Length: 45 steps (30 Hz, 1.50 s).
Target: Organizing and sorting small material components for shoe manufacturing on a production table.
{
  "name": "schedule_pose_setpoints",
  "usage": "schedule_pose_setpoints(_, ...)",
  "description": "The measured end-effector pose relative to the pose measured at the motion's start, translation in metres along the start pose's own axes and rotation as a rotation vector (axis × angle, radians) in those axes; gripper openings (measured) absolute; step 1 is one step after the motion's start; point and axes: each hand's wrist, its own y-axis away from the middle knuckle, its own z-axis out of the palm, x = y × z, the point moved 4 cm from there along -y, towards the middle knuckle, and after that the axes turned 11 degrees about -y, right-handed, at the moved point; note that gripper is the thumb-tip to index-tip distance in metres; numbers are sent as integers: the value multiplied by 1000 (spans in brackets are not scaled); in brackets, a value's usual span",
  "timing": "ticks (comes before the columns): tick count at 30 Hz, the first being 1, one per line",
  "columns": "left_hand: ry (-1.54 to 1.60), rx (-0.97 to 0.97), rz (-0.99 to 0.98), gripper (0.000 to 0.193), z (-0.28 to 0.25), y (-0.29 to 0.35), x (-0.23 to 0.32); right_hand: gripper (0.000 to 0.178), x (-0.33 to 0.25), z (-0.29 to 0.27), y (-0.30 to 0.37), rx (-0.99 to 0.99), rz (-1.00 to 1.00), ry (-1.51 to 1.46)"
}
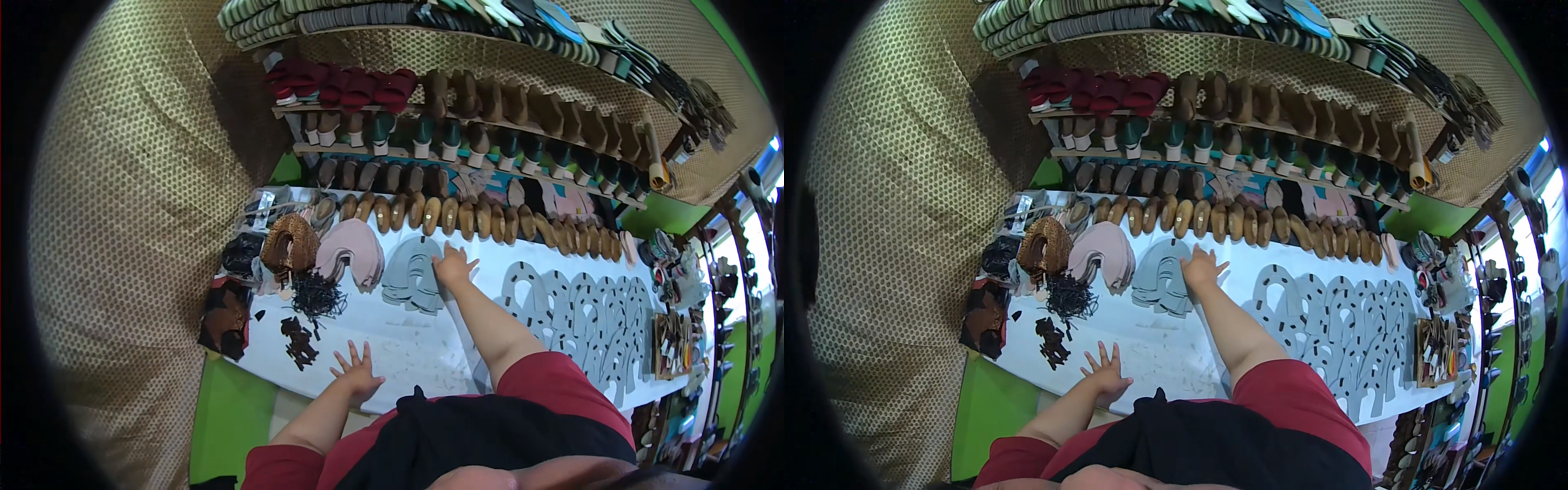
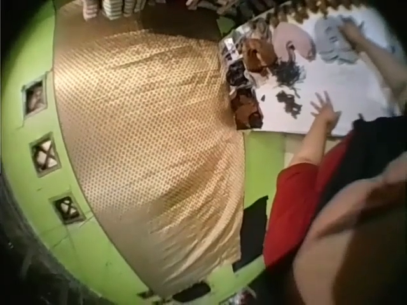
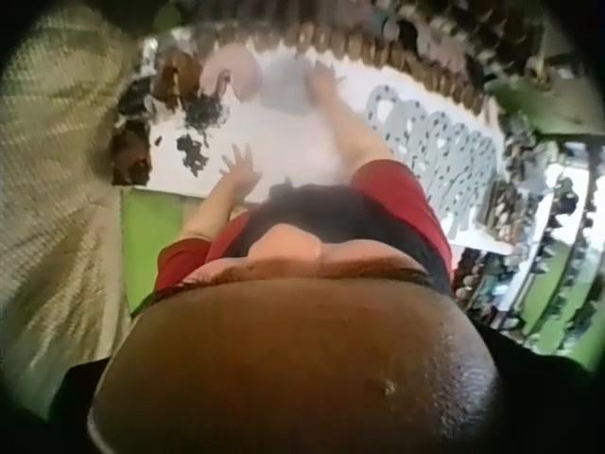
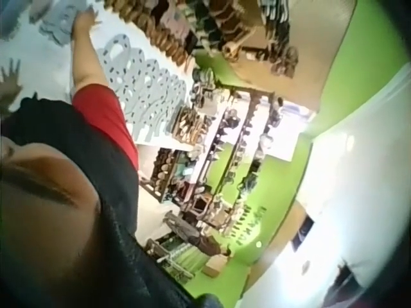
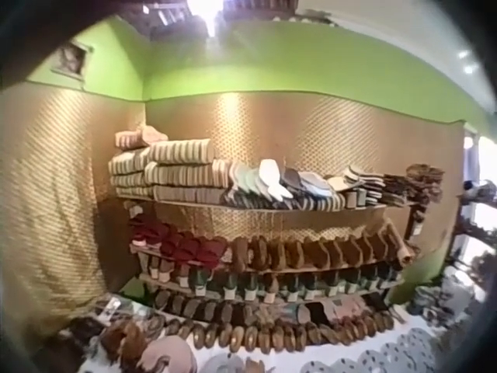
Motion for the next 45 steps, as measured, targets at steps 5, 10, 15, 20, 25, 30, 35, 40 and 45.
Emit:
schedule_pose_setpoints(5,20,-41,14,118,6,-6,-9,46,-16,11,0,94,41,-60)
schedule_pose_setpoints(10,31,-34,24,123,0,-4,-6,25,-14,8,5,210,-57,-156)
schedule_pose_setpoints(15,39,-8,29,123,0,-1,-3,15,-12,-3,15,288,-182,-156)
schedule_pose_setpoints(20,37,48,-14,125,10,-1,-7,18,-22,-20,25,173,-282,-62)
schedule_pose_setpoints(25,28,71,-4,126,9,-4,-5,17,-23,-34,30,230,-327,-151)
schedule_pose_setpoints(30,30,51,2,125,12,-7,-5,18,-60,-56,62,245,-546,-154)
schedule_pose_setpoints(35,37,24,-10,124,14,-5,-9,20,-87,-83,91,53,-515,-425)
schedule_pose_setpoints(40,22,19,1,124,1,-3,-1,22,-26,-51,44,-224,-160,-867)
schedule_pose_setpoints(45,22,-11,-15,124,4,-4,-5,45,-9,-32,34,-146,63,-221)
